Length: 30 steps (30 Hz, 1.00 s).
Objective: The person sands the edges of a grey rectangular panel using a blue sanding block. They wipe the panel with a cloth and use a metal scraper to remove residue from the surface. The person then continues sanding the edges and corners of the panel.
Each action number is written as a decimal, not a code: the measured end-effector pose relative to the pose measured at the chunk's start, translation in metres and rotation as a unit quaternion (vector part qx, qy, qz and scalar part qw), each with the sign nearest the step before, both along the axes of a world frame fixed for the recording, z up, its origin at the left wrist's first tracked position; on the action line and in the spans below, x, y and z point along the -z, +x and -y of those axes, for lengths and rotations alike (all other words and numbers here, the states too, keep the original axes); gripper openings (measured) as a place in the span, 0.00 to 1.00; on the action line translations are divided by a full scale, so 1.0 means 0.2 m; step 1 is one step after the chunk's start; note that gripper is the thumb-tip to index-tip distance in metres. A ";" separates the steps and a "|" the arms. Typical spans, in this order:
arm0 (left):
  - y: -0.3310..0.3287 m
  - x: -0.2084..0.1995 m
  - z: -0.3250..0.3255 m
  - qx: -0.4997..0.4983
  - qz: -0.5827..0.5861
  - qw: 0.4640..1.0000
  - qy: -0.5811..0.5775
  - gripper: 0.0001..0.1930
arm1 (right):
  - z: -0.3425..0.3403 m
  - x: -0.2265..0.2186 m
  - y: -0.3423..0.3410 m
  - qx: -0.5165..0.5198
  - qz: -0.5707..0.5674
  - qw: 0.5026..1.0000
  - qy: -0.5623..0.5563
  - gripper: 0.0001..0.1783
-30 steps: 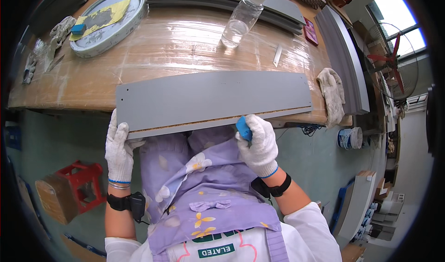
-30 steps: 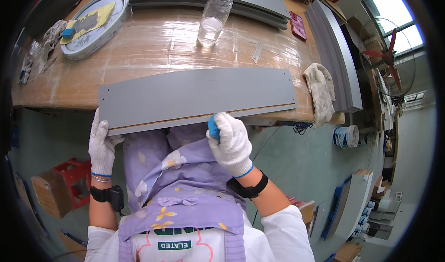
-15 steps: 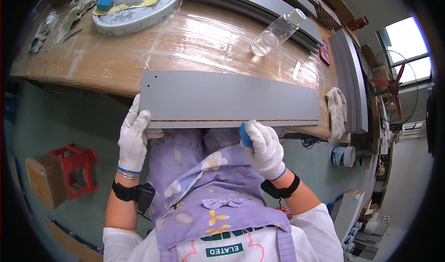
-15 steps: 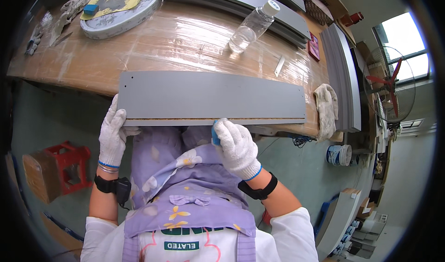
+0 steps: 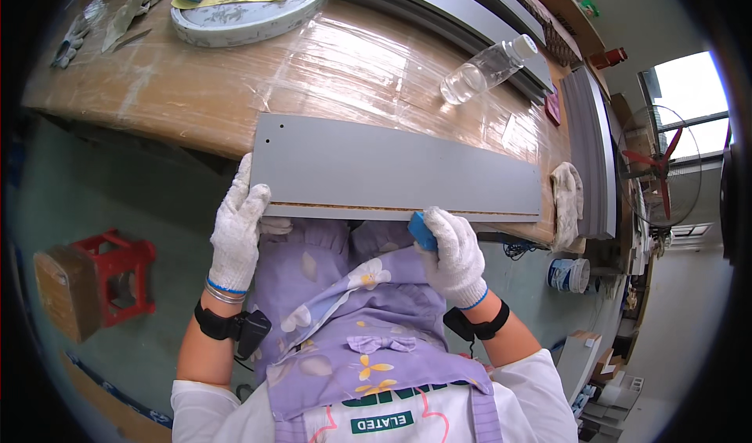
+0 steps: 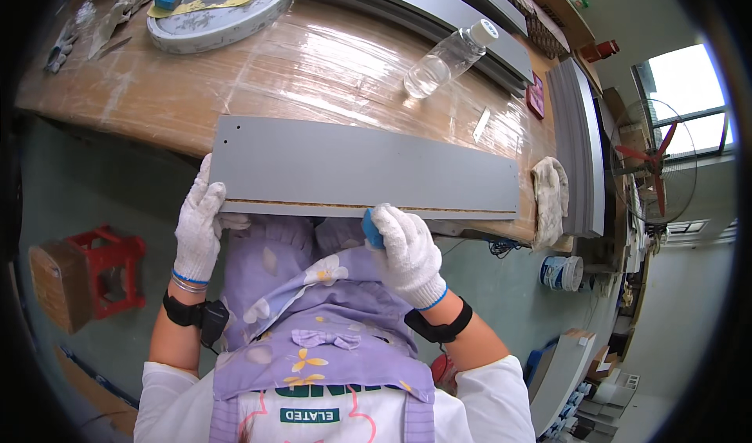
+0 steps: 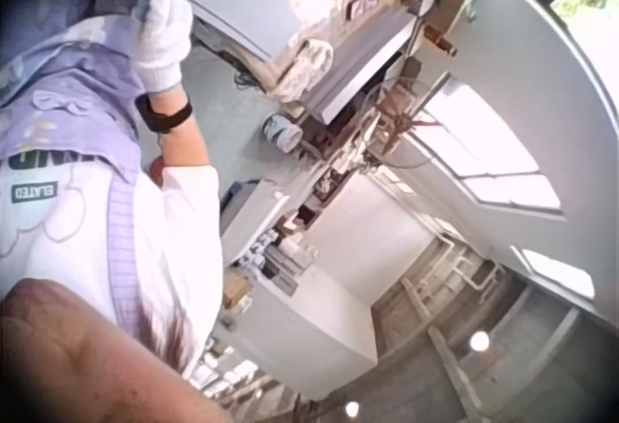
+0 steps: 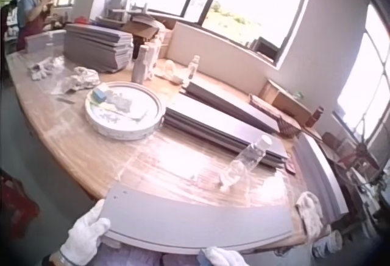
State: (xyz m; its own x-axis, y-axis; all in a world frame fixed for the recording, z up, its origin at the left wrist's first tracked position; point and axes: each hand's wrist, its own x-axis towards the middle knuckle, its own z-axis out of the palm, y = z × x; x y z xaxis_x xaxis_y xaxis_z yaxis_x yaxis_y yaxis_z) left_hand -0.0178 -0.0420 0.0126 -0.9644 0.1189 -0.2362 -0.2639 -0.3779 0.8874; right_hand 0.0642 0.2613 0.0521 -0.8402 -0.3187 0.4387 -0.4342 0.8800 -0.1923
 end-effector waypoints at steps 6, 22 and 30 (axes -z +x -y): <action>-0.01 -0.01 0.01 0.008 0.009 1.000 -0.003 0.31 | 0.25 -0.03 -0.11 -0.092 0.054 0.994 0.005 0.36; 0.00 -0.02 -0.09 -0.008 0.004 0.999 -0.044 0.30 | 0.07 0.04 0.00 0.047 -0.003 0.998 -0.041 0.34; 0.00 -0.03 -0.10 -0.011 0.007 0.999 -0.044 0.29 | -0.40 0.15 0.16 0.330 -0.084 0.934 -0.105 0.27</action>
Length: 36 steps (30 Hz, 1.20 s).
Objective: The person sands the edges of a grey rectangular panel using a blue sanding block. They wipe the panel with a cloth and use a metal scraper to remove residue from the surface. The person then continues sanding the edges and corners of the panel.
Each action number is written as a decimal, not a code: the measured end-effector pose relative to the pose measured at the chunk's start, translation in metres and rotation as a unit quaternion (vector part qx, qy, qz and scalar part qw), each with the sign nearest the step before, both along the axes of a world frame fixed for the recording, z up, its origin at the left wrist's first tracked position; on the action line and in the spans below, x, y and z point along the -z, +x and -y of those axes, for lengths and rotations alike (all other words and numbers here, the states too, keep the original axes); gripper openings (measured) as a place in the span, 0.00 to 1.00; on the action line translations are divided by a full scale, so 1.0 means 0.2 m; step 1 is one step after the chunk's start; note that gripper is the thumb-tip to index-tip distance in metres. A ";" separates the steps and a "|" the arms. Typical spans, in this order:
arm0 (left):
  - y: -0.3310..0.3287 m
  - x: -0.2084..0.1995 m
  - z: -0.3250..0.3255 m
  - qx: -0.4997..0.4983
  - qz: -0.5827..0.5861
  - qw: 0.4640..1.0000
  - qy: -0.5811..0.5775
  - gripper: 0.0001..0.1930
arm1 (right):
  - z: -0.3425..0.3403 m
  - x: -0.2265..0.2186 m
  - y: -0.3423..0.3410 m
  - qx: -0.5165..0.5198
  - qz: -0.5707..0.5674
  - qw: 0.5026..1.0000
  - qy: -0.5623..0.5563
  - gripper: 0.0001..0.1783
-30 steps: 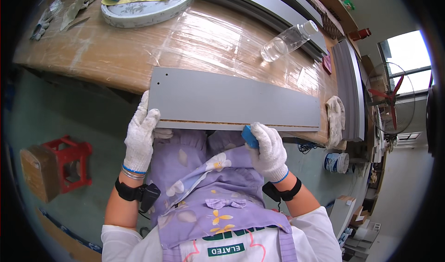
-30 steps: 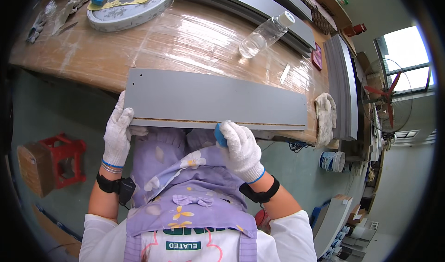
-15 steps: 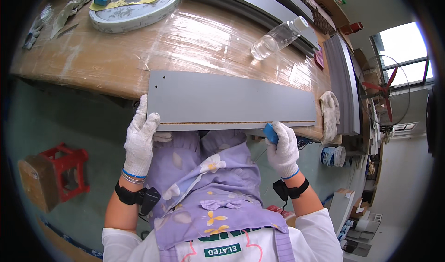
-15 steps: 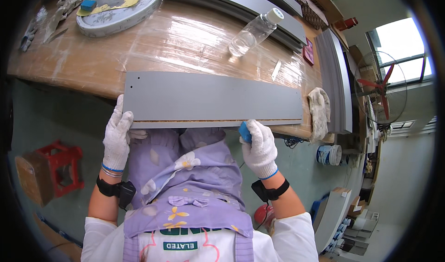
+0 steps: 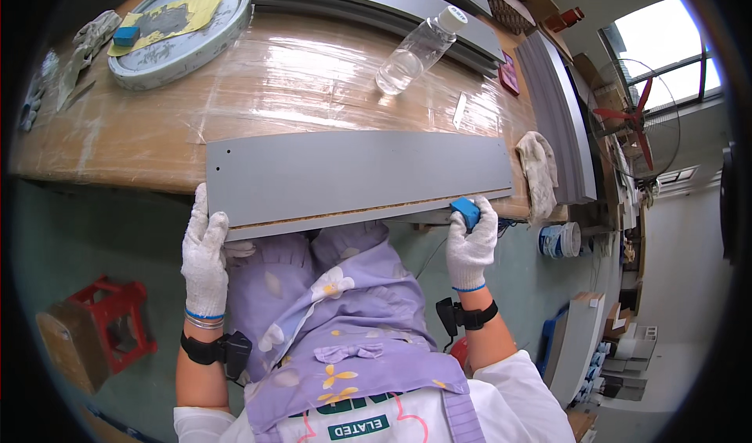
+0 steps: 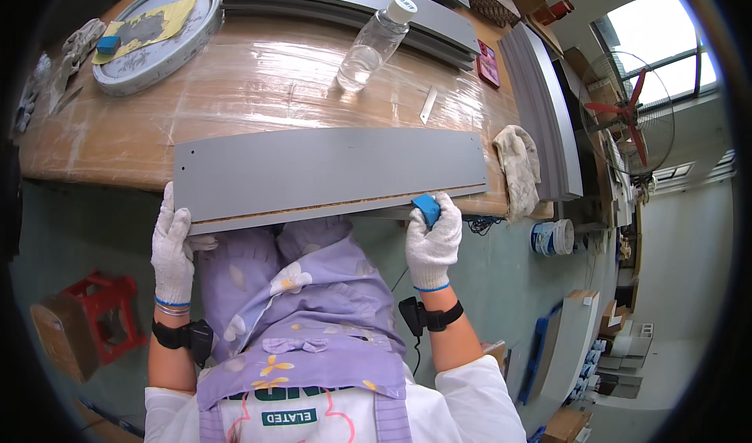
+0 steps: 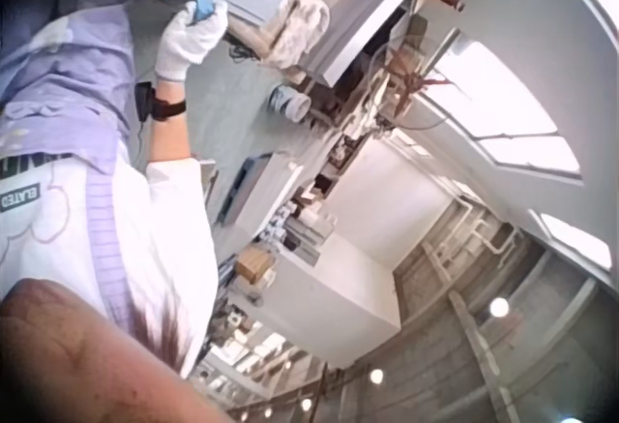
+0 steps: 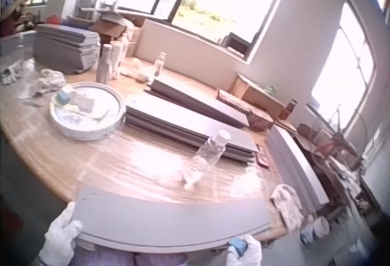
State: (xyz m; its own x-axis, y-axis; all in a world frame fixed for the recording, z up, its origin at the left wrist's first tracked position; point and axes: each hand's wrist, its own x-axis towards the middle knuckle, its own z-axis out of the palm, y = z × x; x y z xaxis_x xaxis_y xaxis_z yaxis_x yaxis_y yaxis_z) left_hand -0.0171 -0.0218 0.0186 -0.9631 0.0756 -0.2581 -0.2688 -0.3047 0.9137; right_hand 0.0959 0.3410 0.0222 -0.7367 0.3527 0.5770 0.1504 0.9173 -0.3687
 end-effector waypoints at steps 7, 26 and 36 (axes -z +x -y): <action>0.00 0.01 0.00 -0.002 0.000 1.000 -0.004 0.30 | 0.30 0.02 -0.03 -0.175 0.010 0.984 0.008 0.29; 0.03 -0.33 -0.33 0.148 -0.477 0.682 -0.534 0.20 | -0.69 -0.18 -0.38 -0.046 -0.065 0.824 -0.562 0.18; -0.05 -0.30 -1.20 0.334 -0.607 0.522 -0.498 0.17 | -0.72 -0.07 -0.39 -0.087 -0.112 0.765 -0.628 0.21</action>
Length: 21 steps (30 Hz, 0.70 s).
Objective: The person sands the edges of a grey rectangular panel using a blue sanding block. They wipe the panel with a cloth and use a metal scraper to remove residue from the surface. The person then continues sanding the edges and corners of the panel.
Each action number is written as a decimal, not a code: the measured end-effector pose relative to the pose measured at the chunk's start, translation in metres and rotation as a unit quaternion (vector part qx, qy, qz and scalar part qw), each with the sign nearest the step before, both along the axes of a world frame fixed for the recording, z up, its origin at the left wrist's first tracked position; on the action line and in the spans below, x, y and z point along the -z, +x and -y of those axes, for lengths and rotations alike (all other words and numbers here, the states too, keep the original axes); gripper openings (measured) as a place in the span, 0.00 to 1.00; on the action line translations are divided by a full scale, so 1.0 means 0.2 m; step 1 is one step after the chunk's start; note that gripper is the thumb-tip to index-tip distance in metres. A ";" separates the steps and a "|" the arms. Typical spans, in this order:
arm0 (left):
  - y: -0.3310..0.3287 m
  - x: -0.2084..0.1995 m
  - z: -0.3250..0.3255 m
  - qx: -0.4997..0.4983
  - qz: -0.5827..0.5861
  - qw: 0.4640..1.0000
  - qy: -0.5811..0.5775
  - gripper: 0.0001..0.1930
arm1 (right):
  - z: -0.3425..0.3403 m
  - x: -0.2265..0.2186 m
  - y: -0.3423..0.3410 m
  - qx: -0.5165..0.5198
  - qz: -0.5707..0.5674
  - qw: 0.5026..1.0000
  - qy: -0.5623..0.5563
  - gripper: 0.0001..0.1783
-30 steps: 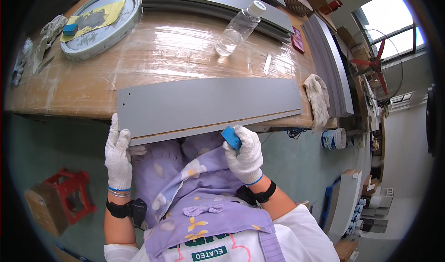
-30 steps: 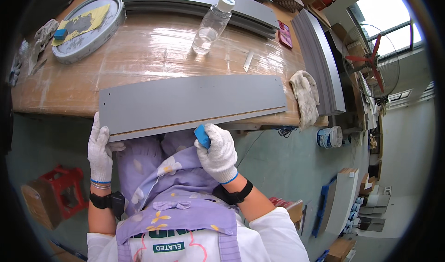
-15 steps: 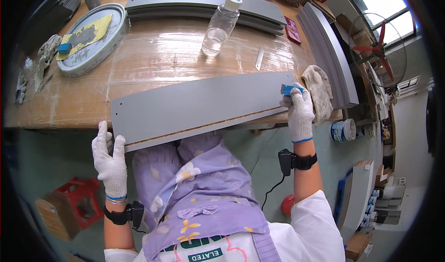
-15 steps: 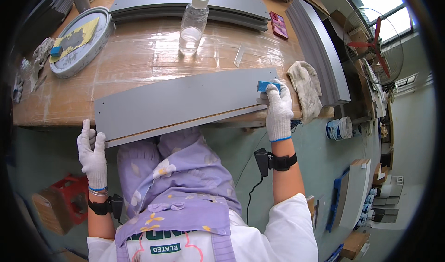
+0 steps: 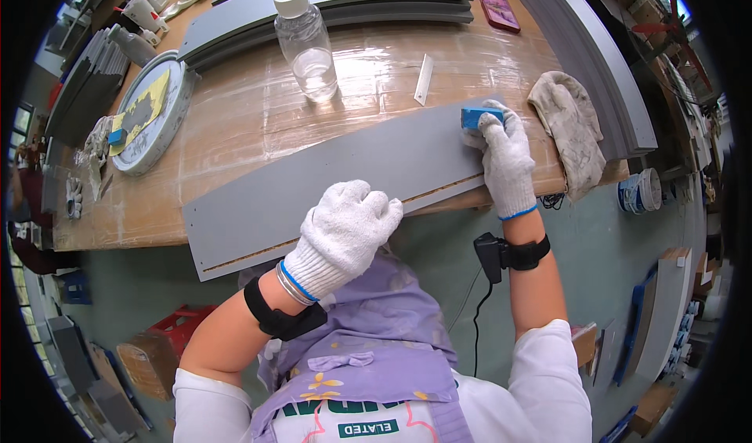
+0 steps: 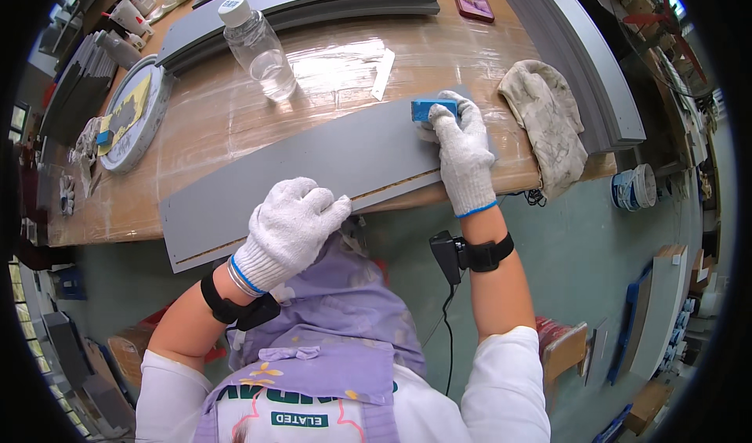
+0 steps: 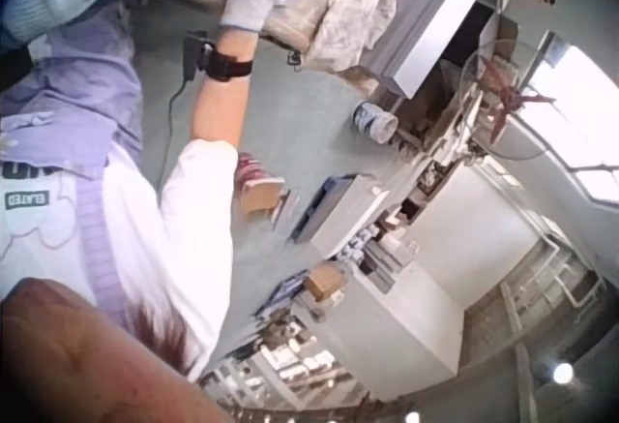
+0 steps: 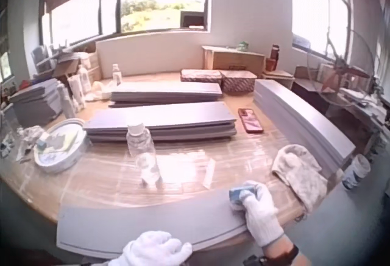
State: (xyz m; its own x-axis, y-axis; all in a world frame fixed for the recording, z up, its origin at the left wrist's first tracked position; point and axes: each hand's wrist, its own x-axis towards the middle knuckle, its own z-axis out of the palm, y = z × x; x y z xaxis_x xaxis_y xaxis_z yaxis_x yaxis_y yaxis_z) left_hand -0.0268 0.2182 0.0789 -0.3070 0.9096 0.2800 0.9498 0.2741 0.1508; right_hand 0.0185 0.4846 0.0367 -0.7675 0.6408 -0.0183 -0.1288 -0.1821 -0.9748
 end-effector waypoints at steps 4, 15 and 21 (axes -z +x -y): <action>-0.02 0.00 -0.11 0.038 -0.026 0.999 -0.020 0.17 | 0.01 -0.02 0.00 0.000 0.005 1.000 0.005 0.22; -0.04 -0.01 -0.13 0.066 -0.051 0.995 -0.048 0.19 | 0.00 -0.05 0.02 -0.014 -0.003 1.000 -0.017 0.19; -0.04 -0.01 -0.16 0.069 -0.038 0.996 -0.045 0.20 | 0.00 -0.05 0.02 -0.016 0.006 1.000 -0.009 0.19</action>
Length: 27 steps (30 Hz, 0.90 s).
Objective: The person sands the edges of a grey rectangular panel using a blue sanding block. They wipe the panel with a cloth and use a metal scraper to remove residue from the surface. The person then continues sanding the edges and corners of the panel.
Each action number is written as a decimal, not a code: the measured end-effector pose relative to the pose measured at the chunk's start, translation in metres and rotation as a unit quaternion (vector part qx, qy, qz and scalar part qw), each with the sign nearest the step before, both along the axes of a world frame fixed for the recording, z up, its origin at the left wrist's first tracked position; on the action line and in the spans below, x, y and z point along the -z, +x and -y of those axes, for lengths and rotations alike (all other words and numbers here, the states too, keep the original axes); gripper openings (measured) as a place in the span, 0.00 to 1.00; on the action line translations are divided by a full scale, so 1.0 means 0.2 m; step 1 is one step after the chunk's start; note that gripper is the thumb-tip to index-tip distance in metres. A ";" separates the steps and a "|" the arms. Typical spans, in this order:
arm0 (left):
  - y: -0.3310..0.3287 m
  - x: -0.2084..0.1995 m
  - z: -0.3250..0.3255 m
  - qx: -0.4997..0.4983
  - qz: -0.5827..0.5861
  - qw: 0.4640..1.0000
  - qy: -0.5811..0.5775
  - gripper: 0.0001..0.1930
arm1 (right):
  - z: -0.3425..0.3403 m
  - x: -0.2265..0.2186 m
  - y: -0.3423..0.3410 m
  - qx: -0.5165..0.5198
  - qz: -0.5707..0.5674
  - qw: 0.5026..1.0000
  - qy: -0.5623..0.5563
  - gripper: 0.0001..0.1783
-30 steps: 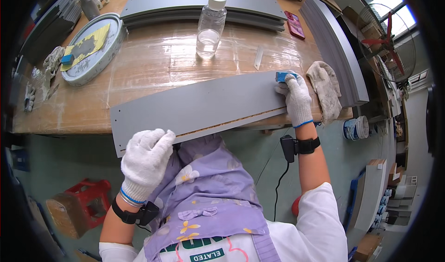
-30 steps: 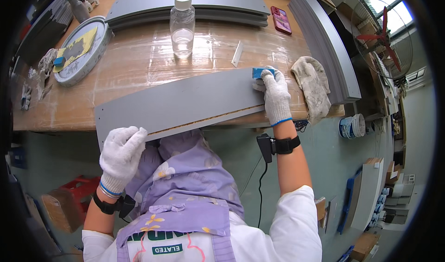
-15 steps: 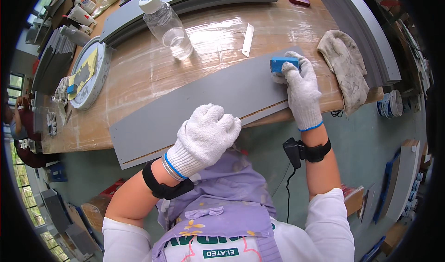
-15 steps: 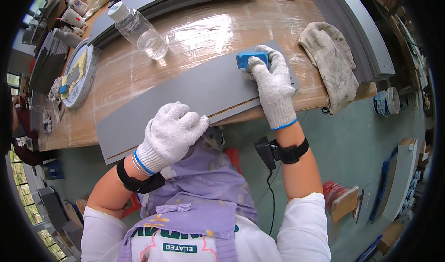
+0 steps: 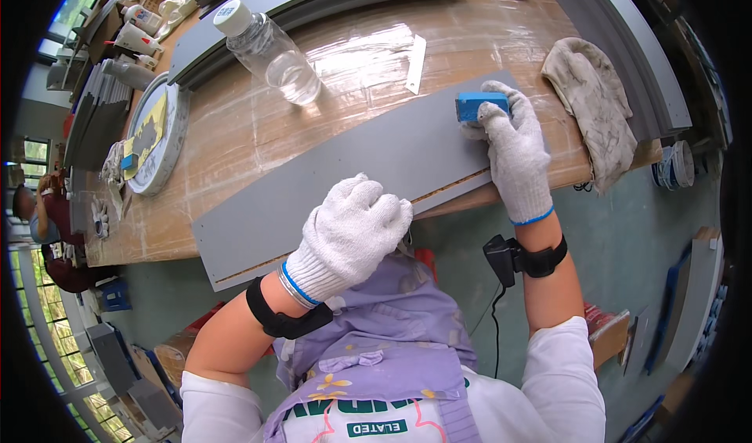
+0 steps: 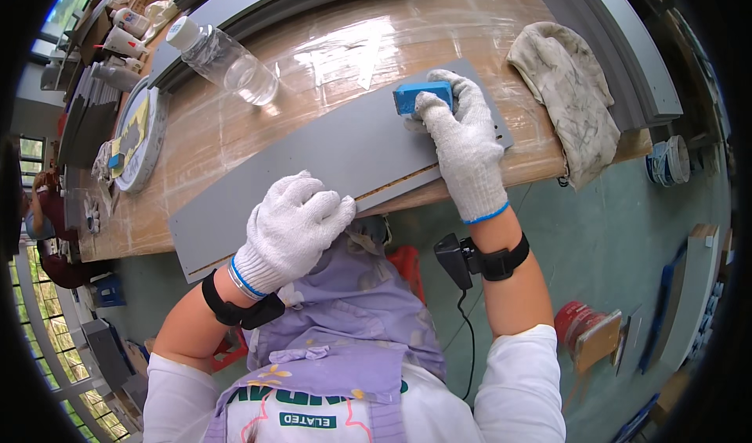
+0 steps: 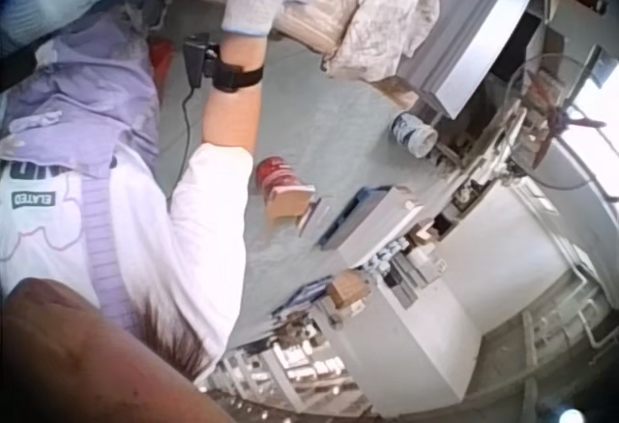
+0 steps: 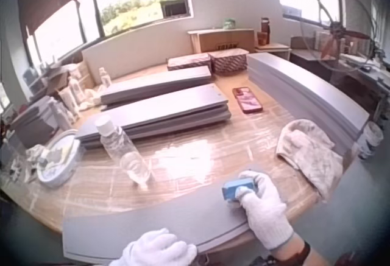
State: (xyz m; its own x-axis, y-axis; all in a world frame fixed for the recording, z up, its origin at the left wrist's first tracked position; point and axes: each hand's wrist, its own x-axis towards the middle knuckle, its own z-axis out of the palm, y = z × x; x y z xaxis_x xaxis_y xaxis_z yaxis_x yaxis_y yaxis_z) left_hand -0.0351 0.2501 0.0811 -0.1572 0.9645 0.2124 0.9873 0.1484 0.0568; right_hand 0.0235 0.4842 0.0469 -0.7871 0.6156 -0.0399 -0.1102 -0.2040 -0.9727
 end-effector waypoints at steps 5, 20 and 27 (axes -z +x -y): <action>-0.01 -0.02 0.05 -0.002 0.002 1.000 -0.016 0.19 | -0.02 0.02 0.01 -0.002 -0.015 1.000 -0.017 0.20; -0.05 -0.08 0.34 -0.118 0.074 0.990 0.018 0.08 | 0.00 0.05 -0.01 0.024 -0.017 0.999 0.016 0.21; -0.15 0.07 1.23 -0.483 0.149 0.819 0.271 0.13 | 0.03 0.05 0.00 0.035 -0.028 0.998 0.047 0.20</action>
